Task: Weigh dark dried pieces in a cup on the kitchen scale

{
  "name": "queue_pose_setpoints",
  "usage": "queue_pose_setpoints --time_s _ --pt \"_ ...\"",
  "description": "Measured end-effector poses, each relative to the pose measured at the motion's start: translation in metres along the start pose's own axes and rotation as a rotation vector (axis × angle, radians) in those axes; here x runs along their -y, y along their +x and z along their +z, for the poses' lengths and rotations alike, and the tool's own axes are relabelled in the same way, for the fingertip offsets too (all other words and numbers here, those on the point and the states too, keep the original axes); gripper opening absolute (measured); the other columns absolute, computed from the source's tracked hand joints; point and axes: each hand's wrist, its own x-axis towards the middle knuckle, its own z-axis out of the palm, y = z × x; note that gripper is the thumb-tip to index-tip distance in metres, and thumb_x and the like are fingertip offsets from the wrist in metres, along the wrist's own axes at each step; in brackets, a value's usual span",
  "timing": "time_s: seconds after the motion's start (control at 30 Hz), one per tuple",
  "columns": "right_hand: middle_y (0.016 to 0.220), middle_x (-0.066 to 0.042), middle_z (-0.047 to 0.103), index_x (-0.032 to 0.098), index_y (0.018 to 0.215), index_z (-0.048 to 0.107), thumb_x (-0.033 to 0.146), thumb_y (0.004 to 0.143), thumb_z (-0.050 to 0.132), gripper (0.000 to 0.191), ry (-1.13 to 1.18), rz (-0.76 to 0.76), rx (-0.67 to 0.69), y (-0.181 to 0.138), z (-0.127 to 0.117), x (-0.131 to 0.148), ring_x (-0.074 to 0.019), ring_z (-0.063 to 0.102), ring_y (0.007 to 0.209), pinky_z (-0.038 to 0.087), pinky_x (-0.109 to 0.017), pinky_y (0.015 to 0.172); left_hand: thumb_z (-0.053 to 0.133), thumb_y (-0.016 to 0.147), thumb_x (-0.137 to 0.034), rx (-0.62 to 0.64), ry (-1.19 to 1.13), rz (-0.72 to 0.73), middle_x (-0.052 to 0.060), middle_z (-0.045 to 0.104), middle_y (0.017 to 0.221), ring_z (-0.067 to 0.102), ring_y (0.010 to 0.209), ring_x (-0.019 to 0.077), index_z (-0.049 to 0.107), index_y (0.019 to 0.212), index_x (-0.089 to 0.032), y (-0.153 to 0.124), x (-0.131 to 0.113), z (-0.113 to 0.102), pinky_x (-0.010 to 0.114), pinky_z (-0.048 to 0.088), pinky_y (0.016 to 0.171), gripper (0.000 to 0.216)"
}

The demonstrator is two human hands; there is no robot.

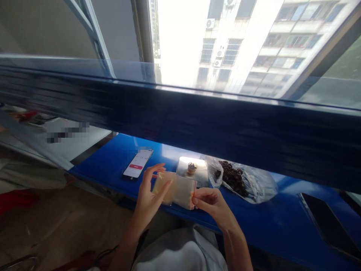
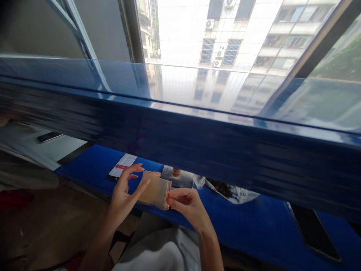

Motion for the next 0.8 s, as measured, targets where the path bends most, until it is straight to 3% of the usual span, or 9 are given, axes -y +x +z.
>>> queue_pose_setpoints --time_s 0.07,0.1,0.2,0.33,0.57,0.8 --pt "0.066 -0.004 0.071 0.018 0.072 0.076 0.032 0.063 0.081 0.018 0.014 -0.011 -0.029 0.001 0.0 -0.005 -0.0131 0.06 0.058 0.052 -0.026 0.06 0.063 0.078 -0.03 -0.066 0.076 0.099 0.003 0.061 0.089 0.058 0.09 0.0188 0.059 0.088 -0.023 -0.003 -0.004 0.0 0.032 0.046 0.083 0.014" --pt "0.067 -0.004 0.071 0.018 0.073 0.077 0.031 0.062 0.082 0.018 0.02 -0.02 -0.04 0.001 -0.001 -0.008 -0.0133 0.061 0.058 0.052 -0.027 0.06 0.062 0.079 -0.03 -0.04 0.091 0.139 0.002 0.059 0.081 0.057 0.085 0.0184 0.057 0.078 -0.022 -0.005 -0.007 0.001 0.032 0.045 0.081 0.009" --pt "0.07 -0.004 0.072 0.019 0.078 0.077 0.03 0.063 0.082 0.02 0.03 -0.038 -0.027 0.0 0.001 -0.01 -0.0142 0.062 0.061 0.052 -0.028 0.063 0.058 0.081 -0.03 0.178 0.077 0.19 0.0 0.053 0.065 0.054 0.071 0.0169 0.05 0.061 -0.022 -0.012 -0.018 0.004 0.031 0.044 0.075 0.023" --pt "0.072 -0.004 0.072 0.018 0.081 0.077 0.03 0.065 0.081 0.02 -0.035 -0.043 0.071 -0.003 0.006 -0.004 -0.013 0.062 0.063 0.05 -0.024 0.062 0.055 0.084 -0.031 0.379 -0.007 0.098 -0.001 0.055 0.065 0.054 0.067 0.015 0.052 0.066 -0.021 -0.02 -0.02 0.012 0.029 0.044 0.072 0.021" --pt "0.064 -0.001 0.071 0.017 0.077 0.075 0.027 0.052 0.087 0.029 -0.033 0.013 0.005 -0.007 0.009 -0.012 -0.012 0.062 0.056 0.048 -0.021 0.056 0.056 0.085 -0.031 0.406 -0.077 0.004 0.0 0.061 0.073 0.058 0.075 0.0149 0.056 0.073 -0.021 -0.026 -0.01 0.017 0.025 0.045 0.074 0.015" --pt "0.064 -0.001 0.07 0.018 0.08 0.075 0.028 0.055 0.086 0.029 0.002 -0.013 -0.034 -0.008 0.008 -0.027 -0.0121 0.063 0.055 0.048 -0.021 0.054 0.051 0.088 -0.03 0.438 -0.094 -0.05 -0.001 0.059 0.07 0.058 0.071 0.0125 0.055 0.069 -0.019 -0.027 -0.008 0.013 0.021 0.043 0.07 0.022"
